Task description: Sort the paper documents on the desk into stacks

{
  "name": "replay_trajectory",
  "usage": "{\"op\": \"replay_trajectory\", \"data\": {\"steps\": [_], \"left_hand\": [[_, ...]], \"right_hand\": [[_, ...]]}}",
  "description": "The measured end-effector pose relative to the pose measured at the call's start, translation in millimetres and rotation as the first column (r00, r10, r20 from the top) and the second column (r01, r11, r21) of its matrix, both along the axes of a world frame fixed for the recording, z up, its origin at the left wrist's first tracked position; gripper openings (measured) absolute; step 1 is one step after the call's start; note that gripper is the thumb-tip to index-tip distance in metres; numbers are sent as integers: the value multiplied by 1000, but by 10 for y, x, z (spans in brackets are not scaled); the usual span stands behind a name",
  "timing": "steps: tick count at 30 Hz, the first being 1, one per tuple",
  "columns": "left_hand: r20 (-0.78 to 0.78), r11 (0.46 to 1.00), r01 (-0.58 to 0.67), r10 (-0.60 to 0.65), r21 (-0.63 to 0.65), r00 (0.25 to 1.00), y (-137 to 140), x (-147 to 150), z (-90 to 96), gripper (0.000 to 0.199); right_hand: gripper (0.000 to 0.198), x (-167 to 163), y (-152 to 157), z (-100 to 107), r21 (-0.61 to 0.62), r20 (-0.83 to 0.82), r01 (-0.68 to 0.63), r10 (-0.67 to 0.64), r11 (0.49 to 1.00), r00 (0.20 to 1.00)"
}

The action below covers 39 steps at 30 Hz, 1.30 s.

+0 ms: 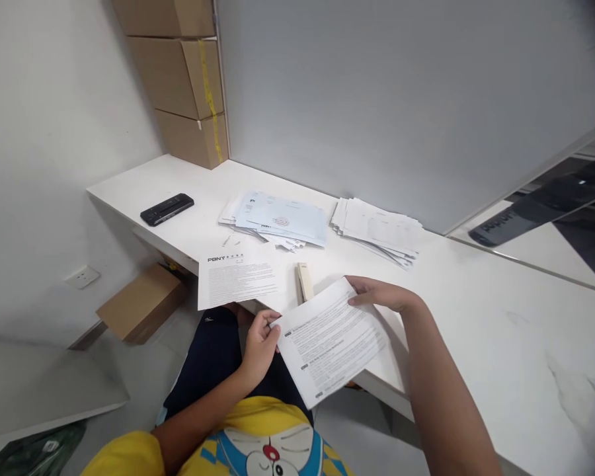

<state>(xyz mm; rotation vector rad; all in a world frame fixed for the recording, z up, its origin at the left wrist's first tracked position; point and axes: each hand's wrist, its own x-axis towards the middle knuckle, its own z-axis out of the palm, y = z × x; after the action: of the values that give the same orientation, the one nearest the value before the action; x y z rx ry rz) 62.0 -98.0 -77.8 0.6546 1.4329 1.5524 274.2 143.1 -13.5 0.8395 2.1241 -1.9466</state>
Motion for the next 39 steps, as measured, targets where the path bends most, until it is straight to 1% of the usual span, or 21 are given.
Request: {"op": "replay_trajectory", "data": {"steps": [1, 3, 6, 10, 13, 14, 15, 17, 19, 20, 21, 23, 24, 26, 31, 36, 39], "left_hand": [[-7, 1000, 11, -11, -18, 1000, -5, -5, 21, 28], [-52, 998, 41, -44, -56, 998, 1, -50, 62, 23], [-203, 994, 49, -68, -99, 977, 53, -182, 129, 18], [-435, 995, 32, -69, -90, 898, 133, -335, 190, 20], [-590, 999, 36, -42, -21, 806, 143, -358, 182, 29], [-656, 999, 42, -27, 7, 754, 140, -349, 173, 33], [-730, 998, 51, -12, 31, 683, 139, -335, 165, 38], [-870, 996, 76, 3, 46, 493, 153, -291, 165, 45], [-951, 991, 130, -33, 7, 307, 207, -234, 195, 51], [-969, 983, 180, -67, -24, 240, 252, -203, 220, 55], [-976, 969, 242, -103, -55, 191, 306, -172, 247, 60], [-980, 925, 366, -153, -96, 129, 425, -116, 288, 66], [-980, 905, 411, -165, -107, 107, 480, -92, 294, 67], [-981, 885, 449, -179, -126, 77, 560, -51, 269, 66], [-979, 893, 413, -205, -180, 18, 577, -12, 136, 63], [-972, 870, 441, -231, -221, -30, 559, -79, 183, 62], [-972, 875, 425, -224, -230, -66, 570, -97, 205, 61]], "right_hand": [[47, -3, 4, -3, -7, -9, -16, 16, 1000, 1000], [43, -11, 11, -7, 20, -19, -3, 3, 1000, 1000], [35, -26, 13, -1, 51, -39, 15, -13, 999, 999], [22, -53, 1, 10, 55, -49, 6, -3, 998, 999], [19, -59, 9, 5, 100, -61, 59, -53, 993, 997], [18, -56, 17, 1, 115, -66, 92, -85, 989, 994], [18, -49, 26, -5, 129, -72, 131, -122, 983, 990], [18, -31, 46, -20, 143, -90, 212, -200, 967, 976], [18, -14, 62, -37, 143, -98, 258, -245, 956, 964], [19, -9, 67, -44, 147, -97, 267, -255, 952, 962], [19, -6, 69, -50, 153, -93, 272, -260, 950, 961], [18, -8, 68, -57, 171, -77, 279, -269, 945, 960], [18, -10, 66, -59, 180, -66, 284, -277, 942, 959], [18, -11, 65, -66, 190, -44, 291, -288, 938, 957], [17, -6, 67, -89, 190, -39, 296, -294, 936, 955], [15, -86, 12, -14, 171, -67, 345, -338, 923, 939], [19, -116, -12, 6, 97, -118, 395, -383, 914, 916]]}}
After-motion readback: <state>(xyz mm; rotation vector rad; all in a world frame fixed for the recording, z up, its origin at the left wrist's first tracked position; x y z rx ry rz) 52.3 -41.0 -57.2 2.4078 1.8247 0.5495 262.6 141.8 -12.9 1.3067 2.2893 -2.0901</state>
